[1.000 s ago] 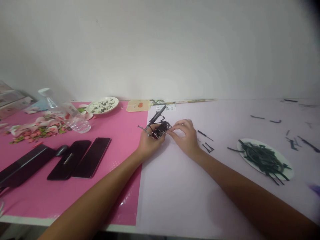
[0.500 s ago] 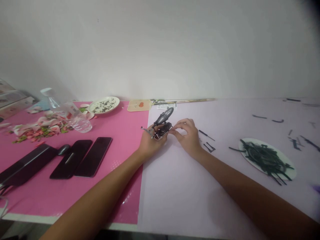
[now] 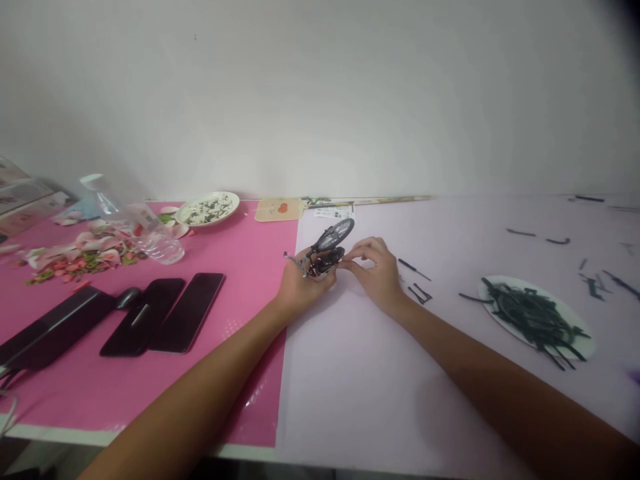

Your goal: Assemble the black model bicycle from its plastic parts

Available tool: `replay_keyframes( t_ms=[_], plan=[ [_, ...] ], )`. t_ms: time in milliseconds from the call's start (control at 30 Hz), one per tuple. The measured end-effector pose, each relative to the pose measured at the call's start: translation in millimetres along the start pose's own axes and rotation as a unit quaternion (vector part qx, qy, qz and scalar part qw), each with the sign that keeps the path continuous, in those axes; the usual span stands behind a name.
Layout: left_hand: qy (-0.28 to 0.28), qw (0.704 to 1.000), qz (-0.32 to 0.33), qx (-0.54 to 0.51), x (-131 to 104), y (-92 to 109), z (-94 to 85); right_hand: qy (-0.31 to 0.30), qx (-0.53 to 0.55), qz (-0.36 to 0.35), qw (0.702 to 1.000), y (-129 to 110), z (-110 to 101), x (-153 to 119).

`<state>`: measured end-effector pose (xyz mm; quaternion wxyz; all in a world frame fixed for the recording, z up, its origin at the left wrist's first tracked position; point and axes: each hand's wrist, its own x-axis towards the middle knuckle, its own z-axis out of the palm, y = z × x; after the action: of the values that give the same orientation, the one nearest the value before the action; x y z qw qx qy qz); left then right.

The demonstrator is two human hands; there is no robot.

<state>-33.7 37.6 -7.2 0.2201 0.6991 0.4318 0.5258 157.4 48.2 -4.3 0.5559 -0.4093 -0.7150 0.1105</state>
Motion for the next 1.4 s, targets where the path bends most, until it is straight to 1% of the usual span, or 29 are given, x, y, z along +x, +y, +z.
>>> replay_keyframes(
  t_ms=[200, 333, 467, 533, 600, 667, 733, 767, 833, 900, 967, 1067, 1167, 1267, 1367, 1400],
  plan=[
    [-0.024, 0.999, 0.011, 0.047, 1.8, 3.5, -4.7, -0.009, 0.007, 0.007, 1.0, -0.3, -1.7, 1.1],
    [-0.023, 1.0, -0.008, 0.016, 1.9, 6.3, -4.4, -0.01, 0.003, 0.022, 1.0, 0.4, -0.4, -0.4],
    [-0.029, 0.999, -0.033, -0.014, 3.3, 8.1, -2.9, -0.015, -0.009, 0.014, 1.0, -2.3, 1.6, -0.1],
    [-0.029, 0.998, -0.049, -0.019, 4.2, 8.1, -2.5, -0.029, -0.026, 0.001, 0.999, -4.6, -2.2, 4.9],
    [-0.026, 0.998, -0.059, -0.018, 4.5, 7.3, -2.0, -0.064, -0.065, -0.017, 0.996, -4.0, -13.3, 13.4],
    [-0.017, 0.998, -0.063, -0.018, 4.2, 6.1, -1.4, -0.138, -0.15, -0.035, 0.978, 2.9, -32.5, 23.0],
    [-0.014, 0.997, -0.066, -0.024, 3.6, 5.3, -0.8, -0.187, -0.264, -0.017, 0.946, 17.4, -56.9, 30.4],
    [-0.015, 0.997, -0.068, -0.027, 3.4, 5.2, -0.7, -0.196, -0.311, 0.006, 0.93, 26.9, -69.2, 32.5],
    [-0.026, 0.997, -0.071, -0.028, 3.3, 5.9, -0.6, -0.212, -0.38, 0.078, 0.897, 47.2, -90.4, 33.5],
    [-0.033, 0.996, -0.077, -0.029, 3.5, 7.1, -0.7, -0.232, -0.42, 0.149, 0.864, 64.5, -103.8, 31.0],
    [-0.026, 0.996, -0.081, -0.032, 3.4, 8.2, -0.8, -0.239, -0.423, 0.161, 0.859, 75.4, -108.9, 26.8],
    [-0.023, 0.996, -0.08, -0.032, 2.8, 8.5, -0.4, -0.241, -0.409, 0.143, 0.868, 79.6, -106.3, 20.5],
    [-0.025, 0.996, -0.076, -0.03, 2.5, 7.9, 0.4, -0.229, -0.4, 0.114, 0.88, 73.3, -97.1, 17.7],
    [-0.014, 0.996, -0.077, -0.034, 3.6, 7.2, 0.8, -0.21, -0.386, 0.08, 0.895, 55.7, -80.4, 19.3],
    [-0.017, 0.995, -0.089, -0.039, 5.5, 6.5, -0.1, -0.143, -0.335, 0.01, 0.931, 28.5, -56.4, 20.5],
    [-0.018, 0.994, -0.096, -0.04, 6.1, 6.1, -0.7, -0.137, -0.308, -0.017, 0.942, 19.2, -48.0, 19.6]
  ],
)
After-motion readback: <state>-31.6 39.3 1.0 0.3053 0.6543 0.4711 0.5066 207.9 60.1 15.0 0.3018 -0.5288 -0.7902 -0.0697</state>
